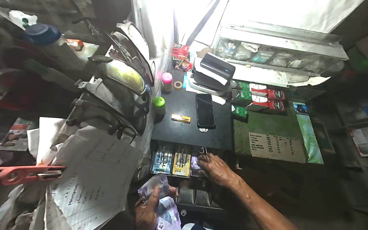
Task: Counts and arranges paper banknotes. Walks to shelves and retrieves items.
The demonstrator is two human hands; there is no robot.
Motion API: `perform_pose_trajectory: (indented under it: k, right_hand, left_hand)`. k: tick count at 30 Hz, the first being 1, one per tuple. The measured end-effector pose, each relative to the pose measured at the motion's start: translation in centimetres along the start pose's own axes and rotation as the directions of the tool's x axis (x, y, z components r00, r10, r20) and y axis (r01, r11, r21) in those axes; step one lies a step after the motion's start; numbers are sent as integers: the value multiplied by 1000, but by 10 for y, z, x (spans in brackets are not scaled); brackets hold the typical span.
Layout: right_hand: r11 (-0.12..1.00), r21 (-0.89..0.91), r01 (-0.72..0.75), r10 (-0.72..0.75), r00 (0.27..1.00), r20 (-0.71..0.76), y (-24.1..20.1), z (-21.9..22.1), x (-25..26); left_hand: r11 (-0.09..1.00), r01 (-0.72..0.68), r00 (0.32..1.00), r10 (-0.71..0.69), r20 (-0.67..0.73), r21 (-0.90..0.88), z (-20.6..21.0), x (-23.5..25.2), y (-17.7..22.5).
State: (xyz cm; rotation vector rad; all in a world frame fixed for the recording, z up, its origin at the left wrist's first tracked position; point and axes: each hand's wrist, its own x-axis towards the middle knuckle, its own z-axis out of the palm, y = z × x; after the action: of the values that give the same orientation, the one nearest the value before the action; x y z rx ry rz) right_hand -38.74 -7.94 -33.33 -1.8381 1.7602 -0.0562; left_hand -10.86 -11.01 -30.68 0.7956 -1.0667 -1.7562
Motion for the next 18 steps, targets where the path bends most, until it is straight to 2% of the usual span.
perform_pose_trajectory:
  k: [3, 5, 8, 10, 13, 16, 18]
  right_hand:
    - [1000, -21, -7, 6, 999, -54, -2, 5, -3]
    - [999, -53, -7, -2, 986, -169, -6, 13, -5]
    - [989, -146, -6, -57, 906, -419, -8, 34, -5]
    - [982, -188, -20, -73, 874, -479, -11, 44, -4]
    - [978, -196, -77, -13, 907, -421, -18, 44, -4]
    - [968, -161, -195, 160, 965, -208, -33, 27, 1]
    - [954, -140, -266, 254, 962, -99, -43, 17, 4]
  left_hand:
    - [999, 50, 999, -50, -17, -4, 3, 1, 1]
    - [993, 116, 991, -117, -57, -18, 6, 2, 1]
    - [981, 196, 977, -196, -85, -6, 7, 4, -6]
    - [974, 225, 972, -224, -72, 3, 6, 5, -11]
    - [965, 255, 966, -252, -50, 59, 4, 7, -15]
    - [960, 267, 964, -265, -36, 85, 2, 10, -16]
    - [957, 277, 961, -275, -37, 91, 3, 12, -15]
